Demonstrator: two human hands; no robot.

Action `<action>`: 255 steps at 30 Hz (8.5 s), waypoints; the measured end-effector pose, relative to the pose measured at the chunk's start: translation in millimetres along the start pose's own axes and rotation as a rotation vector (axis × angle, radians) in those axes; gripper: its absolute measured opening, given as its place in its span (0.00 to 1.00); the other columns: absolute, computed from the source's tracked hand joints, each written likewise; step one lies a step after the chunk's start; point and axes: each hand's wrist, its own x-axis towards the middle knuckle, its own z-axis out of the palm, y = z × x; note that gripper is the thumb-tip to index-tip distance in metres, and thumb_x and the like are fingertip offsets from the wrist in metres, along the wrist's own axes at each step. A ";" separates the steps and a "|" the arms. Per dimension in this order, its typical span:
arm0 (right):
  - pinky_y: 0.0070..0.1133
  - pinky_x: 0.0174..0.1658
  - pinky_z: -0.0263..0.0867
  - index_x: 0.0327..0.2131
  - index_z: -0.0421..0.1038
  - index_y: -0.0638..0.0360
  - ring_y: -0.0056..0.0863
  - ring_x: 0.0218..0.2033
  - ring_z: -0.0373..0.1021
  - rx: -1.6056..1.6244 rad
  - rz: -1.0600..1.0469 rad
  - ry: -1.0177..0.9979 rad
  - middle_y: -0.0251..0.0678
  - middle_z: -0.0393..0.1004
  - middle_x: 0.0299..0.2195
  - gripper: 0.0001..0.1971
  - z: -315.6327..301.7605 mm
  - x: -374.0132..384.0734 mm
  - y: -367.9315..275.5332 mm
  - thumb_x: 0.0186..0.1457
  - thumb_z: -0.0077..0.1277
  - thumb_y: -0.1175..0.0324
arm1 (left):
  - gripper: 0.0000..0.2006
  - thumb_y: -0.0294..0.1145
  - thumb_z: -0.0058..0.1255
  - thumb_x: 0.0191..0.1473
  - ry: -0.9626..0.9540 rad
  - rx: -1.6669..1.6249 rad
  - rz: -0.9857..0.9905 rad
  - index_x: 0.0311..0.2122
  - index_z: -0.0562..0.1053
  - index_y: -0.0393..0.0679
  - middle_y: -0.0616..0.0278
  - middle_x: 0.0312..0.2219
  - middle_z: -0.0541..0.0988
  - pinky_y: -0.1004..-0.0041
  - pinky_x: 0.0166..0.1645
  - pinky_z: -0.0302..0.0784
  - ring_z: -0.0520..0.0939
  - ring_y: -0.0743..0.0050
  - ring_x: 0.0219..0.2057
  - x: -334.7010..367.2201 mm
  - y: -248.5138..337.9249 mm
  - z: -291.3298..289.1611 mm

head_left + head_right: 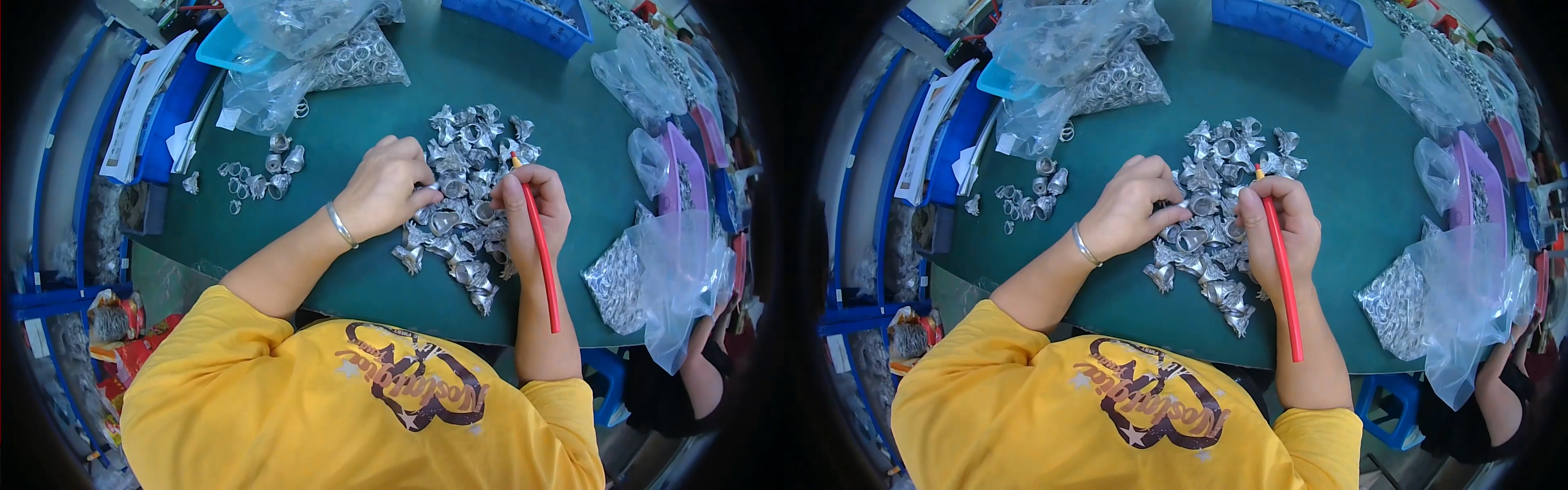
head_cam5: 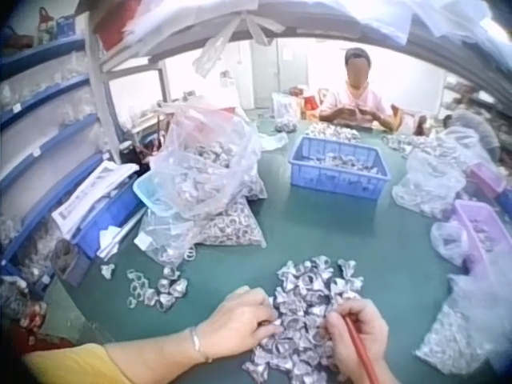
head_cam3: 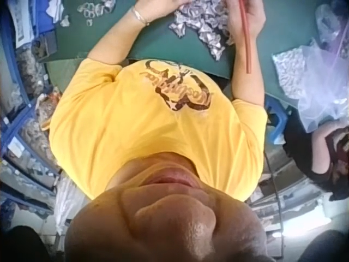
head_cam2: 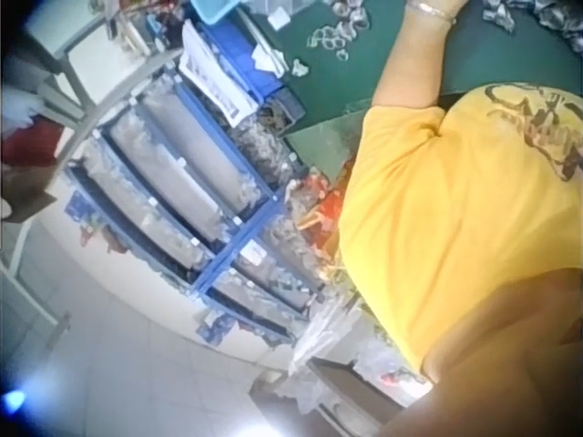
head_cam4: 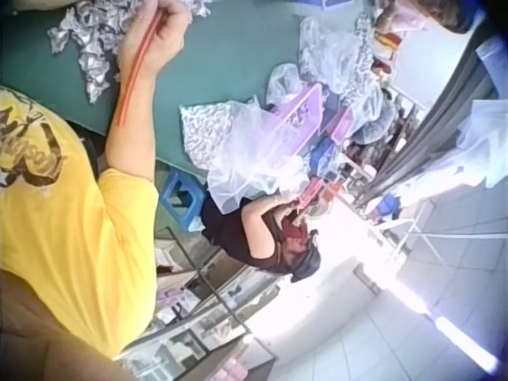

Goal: The person handles small bell-shaped metal components by hand, using a red pen-like tool to mark or apply a substance to the inside of each one. They pick items from a central pile and move processed items to the side.

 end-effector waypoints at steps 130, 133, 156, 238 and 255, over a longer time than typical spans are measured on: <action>0.17 0.36 0.68 0.34 0.64 0.62 0.19 0.31 0.70 0.186 0.014 0.009 0.36 0.73 0.31 0.04 4.5 -6.9 -9.4 0.58 0.45 0.73 | 0.11 0.18 0.57 0.43 1.071 0.243 0.415 0.34 0.74 0.38 0.56 0.36 0.77 0.76 0.38 0.74 0.77 0.66 0.38 73.2 -25.9 -124.7; 0.16 0.35 0.67 0.34 0.64 0.62 0.18 0.30 0.69 0.135 0.027 0.018 0.35 0.73 0.31 0.03 8.4 -5.1 -11.2 0.58 0.43 0.74 | 0.09 0.28 0.57 0.45 0.889 0.756 0.261 0.34 0.77 0.44 0.61 0.35 0.78 0.72 0.39 0.72 0.77 0.64 0.38 81.9 -61.7 -154.3; 0.18 0.37 0.68 0.37 0.66 0.64 0.23 0.36 0.70 -0.064 -0.016 -0.085 0.36 0.72 0.35 0.12 9.5 -3.3 3.2 0.48 0.54 0.80 | 0.05 0.18 0.54 0.42 0.275 -0.566 0.046 0.26 0.72 0.39 0.56 0.34 0.72 0.74 0.40 0.70 0.75 0.66 0.36 -4.2 15.1 3.9; 0.16 0.32 0.66 0.31 0.68 0.60 0.23 0.27 0.71 -0.002 -0.094 -0.090 0.35 0.74 0.28 0.09 3.7 -4.0 -3.1 0.45 0.54 0.83 | 0.18 0.21 0.61 0.43 -0.136 -1.312 -0.496 0.42 0.72 0.33 0.64 0.32 0.76 0.83 0.36 0.75 0.77 0.85 0.31 -6.3 19.0 8.9; 0.15 0.25 0.58 0.32 0.66 0.68 0.18 0.21 0.63 0.198 -0.239 0.083 0.37 0.70 0.24 0.03 -1.4 -7.9 -8.4 0.53 0.47 0.79 | 0.16 0.15 0.60 0.37 0.001 -0.758 -0.087 0.35 0.72 0.39 0.60 0.36 0.74 0.77 0.40 0.72 0.75 0.74 0.39 -6.4 20.0 17.6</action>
